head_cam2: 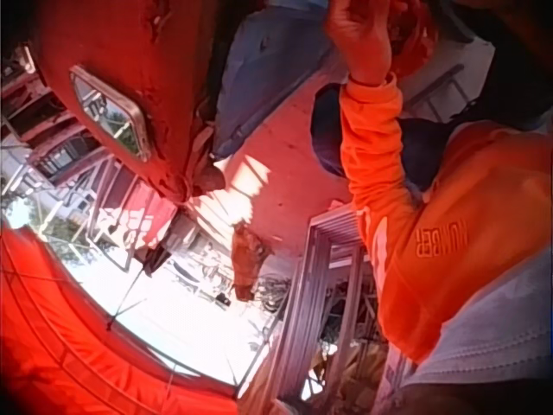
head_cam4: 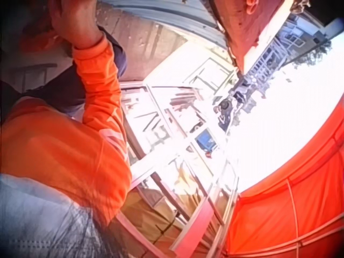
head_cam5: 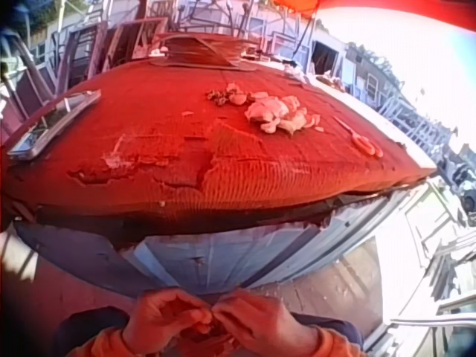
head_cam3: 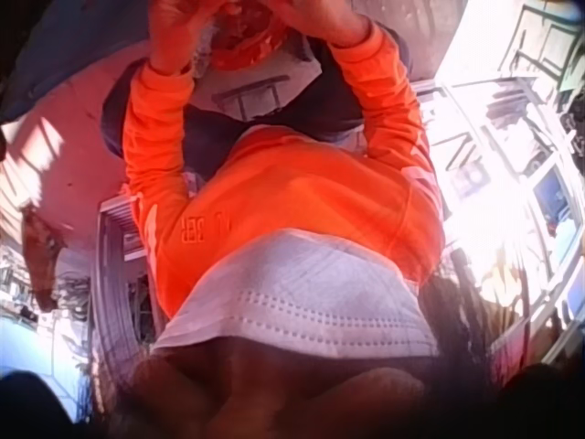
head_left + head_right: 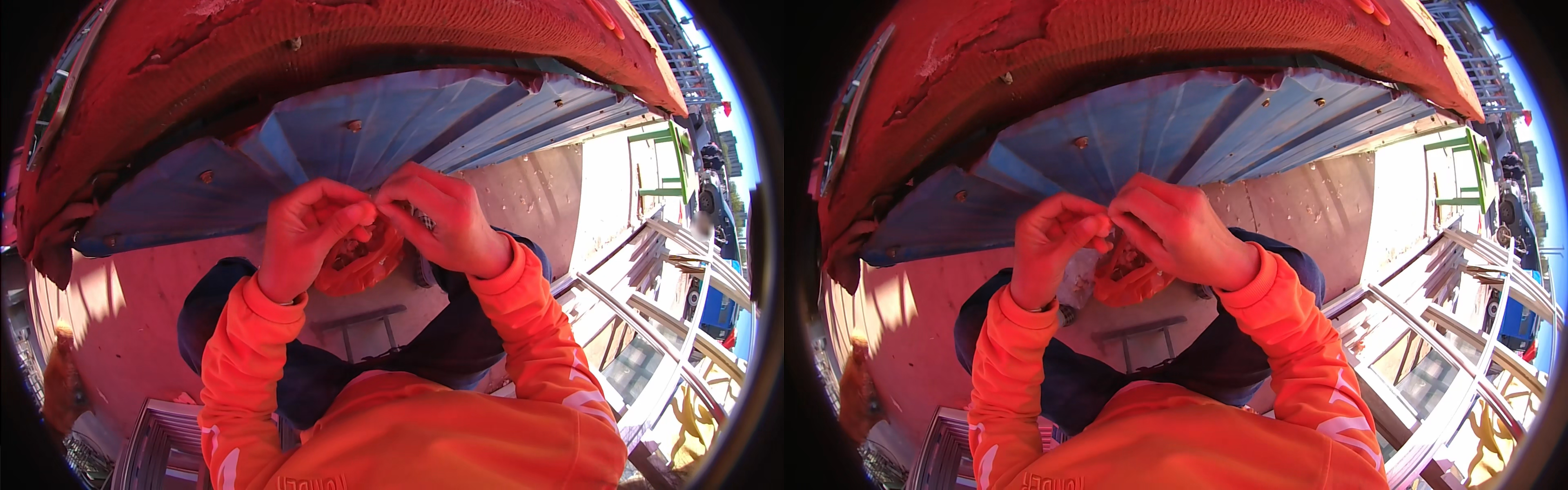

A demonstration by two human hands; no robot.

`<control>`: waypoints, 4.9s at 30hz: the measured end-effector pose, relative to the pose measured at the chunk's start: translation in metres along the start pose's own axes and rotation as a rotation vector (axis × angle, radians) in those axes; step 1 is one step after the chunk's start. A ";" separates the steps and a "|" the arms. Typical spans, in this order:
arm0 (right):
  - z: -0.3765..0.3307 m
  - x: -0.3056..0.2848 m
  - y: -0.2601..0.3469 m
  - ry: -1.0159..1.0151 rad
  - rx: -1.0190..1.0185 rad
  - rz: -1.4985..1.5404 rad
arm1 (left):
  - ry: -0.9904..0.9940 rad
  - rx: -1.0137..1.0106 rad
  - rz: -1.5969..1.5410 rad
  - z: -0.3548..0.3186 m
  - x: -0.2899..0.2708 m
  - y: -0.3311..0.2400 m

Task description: The person peels small white garlic cloves by hand, removing the outer skin and placing the peeled cloves on a red surface. The person occasionally uses a small pair of scissors to assist with peeling.

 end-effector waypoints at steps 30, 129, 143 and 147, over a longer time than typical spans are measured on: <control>0.002 -0.003 -0.008 -0.104 0.128 0.353 | 0.045 -0.037 -0.251 0.002 -0.006 0.014; 0.003 0.010 -0.005 -0.068 0.129 0.491 | -0.036 0.061 -0.085 -0.004 -0.004 -0.001; 0.002 0.010 -0.006 -0.041 0.114 0.480 | 0.019 0.040 -0.144 -0.003 -0.002 0.005; 0.000 0.009 -0.008 -0.115 0.165 0.592 | 0.036 0.034 -0.159 -0.002 -0.002 0.006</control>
Point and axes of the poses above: each hand's wrist, its own z-axis towards the middle knuckle, its own x-axis out of the palm, y = z × x, the point moved 9 cm from there along z, towards the middle knuckle, and after that the axes turned 9 degrees about y, right-handed, at the moved point
